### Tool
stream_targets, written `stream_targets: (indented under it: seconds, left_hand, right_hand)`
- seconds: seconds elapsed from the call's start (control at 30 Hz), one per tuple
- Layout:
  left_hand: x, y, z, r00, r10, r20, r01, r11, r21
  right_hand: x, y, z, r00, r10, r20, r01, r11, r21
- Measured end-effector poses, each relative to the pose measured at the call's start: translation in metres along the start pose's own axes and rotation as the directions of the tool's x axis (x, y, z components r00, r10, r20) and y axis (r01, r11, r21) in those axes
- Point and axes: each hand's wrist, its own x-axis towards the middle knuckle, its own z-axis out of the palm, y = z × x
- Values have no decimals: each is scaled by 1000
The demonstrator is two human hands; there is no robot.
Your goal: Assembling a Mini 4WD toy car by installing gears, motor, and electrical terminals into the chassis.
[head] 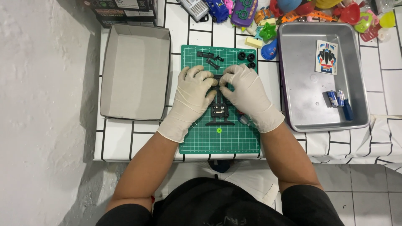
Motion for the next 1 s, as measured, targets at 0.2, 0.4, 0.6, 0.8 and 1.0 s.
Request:
stream_targets:
  seconds: [0.2, 0.4, 0.6, 0.8, 1.0]
  left_hand:
    - [0, 1, 0, 1000, 4, -8, -4, 1000, 4]
    - [1, 3, -3, 998, 18, -62, -18, 1000, -1]
    - [11, 5, -7, 953, 14, -304, -13, 1000, 4]
    - [17, 4, -5, 894, -2, -449, 9, 1000, 14]
    - [18, -2, 1, 882, -3, -471, 25, 999, 40]
  right_hand:
    - [2, -5, -9, 1000, 16, 1, -16, 997, 81]
    - [6, 14, -3, 975, 102, -197, -61, 977, 207]
    - [32, 30, 9, 976, 56, -209, -35, 994, 104]
    - [65, 19, 11, 992, 120, -33, -122, 990, -68]
    - [74, 29, 26, 990, 138, -39, -142, 982, -126]
